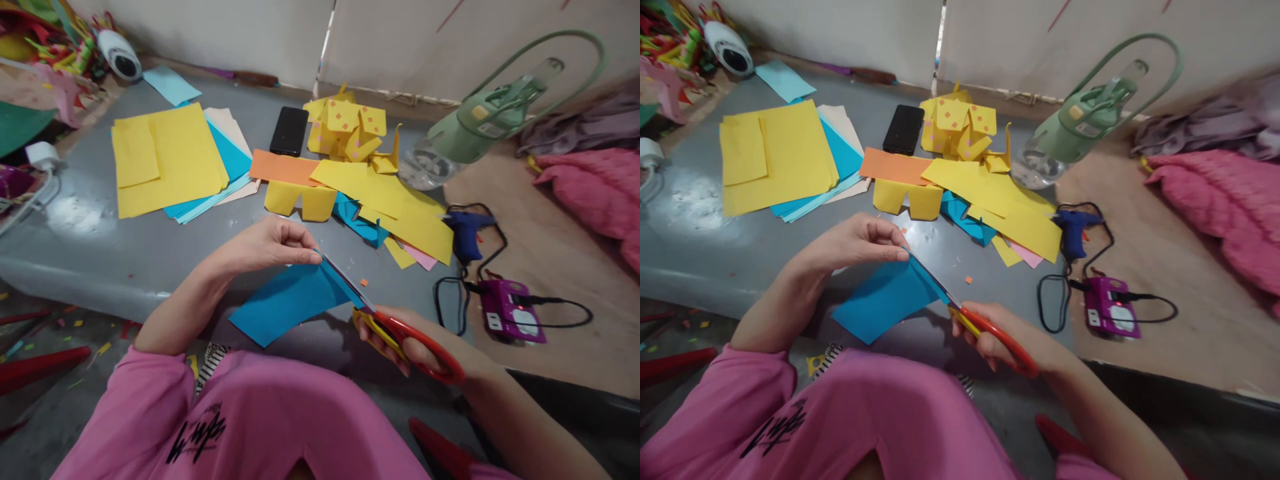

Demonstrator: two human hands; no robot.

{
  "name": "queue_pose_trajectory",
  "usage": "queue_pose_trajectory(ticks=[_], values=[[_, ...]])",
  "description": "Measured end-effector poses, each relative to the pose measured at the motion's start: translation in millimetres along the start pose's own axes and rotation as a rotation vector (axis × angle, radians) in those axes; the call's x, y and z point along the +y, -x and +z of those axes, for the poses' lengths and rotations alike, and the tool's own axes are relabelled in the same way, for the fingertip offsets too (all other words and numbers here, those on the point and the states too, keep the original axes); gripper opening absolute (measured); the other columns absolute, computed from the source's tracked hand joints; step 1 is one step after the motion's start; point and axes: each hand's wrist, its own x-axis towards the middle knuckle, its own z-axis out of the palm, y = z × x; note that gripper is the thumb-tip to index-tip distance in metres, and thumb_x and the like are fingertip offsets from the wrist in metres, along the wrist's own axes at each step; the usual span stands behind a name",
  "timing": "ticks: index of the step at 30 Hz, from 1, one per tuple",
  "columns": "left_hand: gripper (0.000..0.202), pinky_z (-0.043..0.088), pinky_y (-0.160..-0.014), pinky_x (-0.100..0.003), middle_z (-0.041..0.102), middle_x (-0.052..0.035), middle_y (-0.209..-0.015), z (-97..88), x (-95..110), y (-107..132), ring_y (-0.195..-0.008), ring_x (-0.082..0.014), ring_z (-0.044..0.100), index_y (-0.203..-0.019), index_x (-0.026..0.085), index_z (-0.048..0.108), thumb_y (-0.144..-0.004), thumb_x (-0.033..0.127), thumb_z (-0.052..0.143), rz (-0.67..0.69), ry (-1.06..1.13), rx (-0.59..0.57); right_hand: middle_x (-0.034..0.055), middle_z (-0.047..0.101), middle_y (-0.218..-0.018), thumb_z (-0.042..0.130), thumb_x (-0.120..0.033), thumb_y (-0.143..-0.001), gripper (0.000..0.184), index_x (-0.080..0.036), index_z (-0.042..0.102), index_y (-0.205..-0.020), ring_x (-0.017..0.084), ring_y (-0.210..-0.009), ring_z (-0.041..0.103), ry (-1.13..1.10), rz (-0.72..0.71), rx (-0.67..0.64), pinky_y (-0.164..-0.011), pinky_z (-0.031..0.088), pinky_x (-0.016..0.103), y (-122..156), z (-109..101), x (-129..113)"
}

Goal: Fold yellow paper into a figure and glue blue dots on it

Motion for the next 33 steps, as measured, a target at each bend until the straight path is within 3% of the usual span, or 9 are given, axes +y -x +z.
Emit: queue_pose_trajectory(ticks=[16, 21, 23, 30, 33], values=[[0.024, 0.040, -0.060, -0.021, 0.064, 0.0023, -0.069, 0.4, 1.5, -0.1, -0.064, -0.0085, 0.050, -0.083, 0.014, 0.073, -0.070, 0.034, 0.078, -0.015, -0.037, -0.025, -0.0017, 0.051, -0.071, 0.072, -0.068, -0.066, 0.057, -0.018, 0.061, -0.092, 0.010, -0.054, 0.046, -0.002, 0.035, 0.007, -0.040, 0.044, 0.020, 2.7, -2.4, -5.9], [0.023, 0.040, -0.060, -0.020, 0.065, 0.0019, -0.070, 0.3, 1.8, 0.3, -0.064, -0.0085, 0.051, -0.084, 0.014, 0.073, -0.072, 0.033, 0.077, -0.016, -0.057, -0.032, -0.0013, 0.052, -0.073, 0.067, -0.032, -0.074, 0.024, -0.019, 0.060, -0.093, 0.011, -0.057, 0.050, 0.103, 0.104, 0.032, -0.044, 0.046, 0.019, 0.8, -5.7, 1.3], [0.022, 0.040, -0.060, -0.021, 0.065, 0.0018, -0.070, 0.5, 2.6, 0.6, -0.064, -0.0088, 0.051, -0.083, 0.014, 0.073, -0.072, 0.034, 0.077, -0.027, -0.070, -0.035, -0.0012, 0.052, -0.073, 0.063, -0.024, -0.072, 0.022, -0.019, 0.060, -0.093, 0.011, -0.059, 0.052, 0.121, 0.105, 0.025, -0.045, 0.047, 0.019, 0.4, -6.5, 3.4], [0.023, 0.040, -0.059, -0.021, 0.065, 0.0015, -0.070, 0.4, 3.4, 1.2, -0.064, -0.0094, 0.052, -0.081, 0.015, 0.071, -0.073, 0.036, 0.075, -0.030, -0.097, -0.056, -0.0010, 0.053, -0.070, 0.066, -0.041, -0.072, 0.030, -0.018, 0.060, -0.091, 0.012, -0.056, 0.051, 0.087, 0.050, 0.008, -0.043, 0.046, 0.020, 1.9, -5.0, 2.4], [0.023, 0.040, -0.059, -0.021, 0.064, 0.0016, -0.069, 0.5, 3.3, 1.3, -0.064, -0.0094, 0.051, -0.081, 0.015, 0.071, -0.073, 0.036, 0.074, -0.020, -0.104, -0.065, -0.0024, 0.052, -0.066, 0.064, -0.038, -0.070, 0.026, -0.019, 0.057, -0.087, 0.011, -0.049, 0.050, 0.124, 0.096, 0.030, -0.039, 0.042, 0.020, 2.4, -4.8, 3.2]])
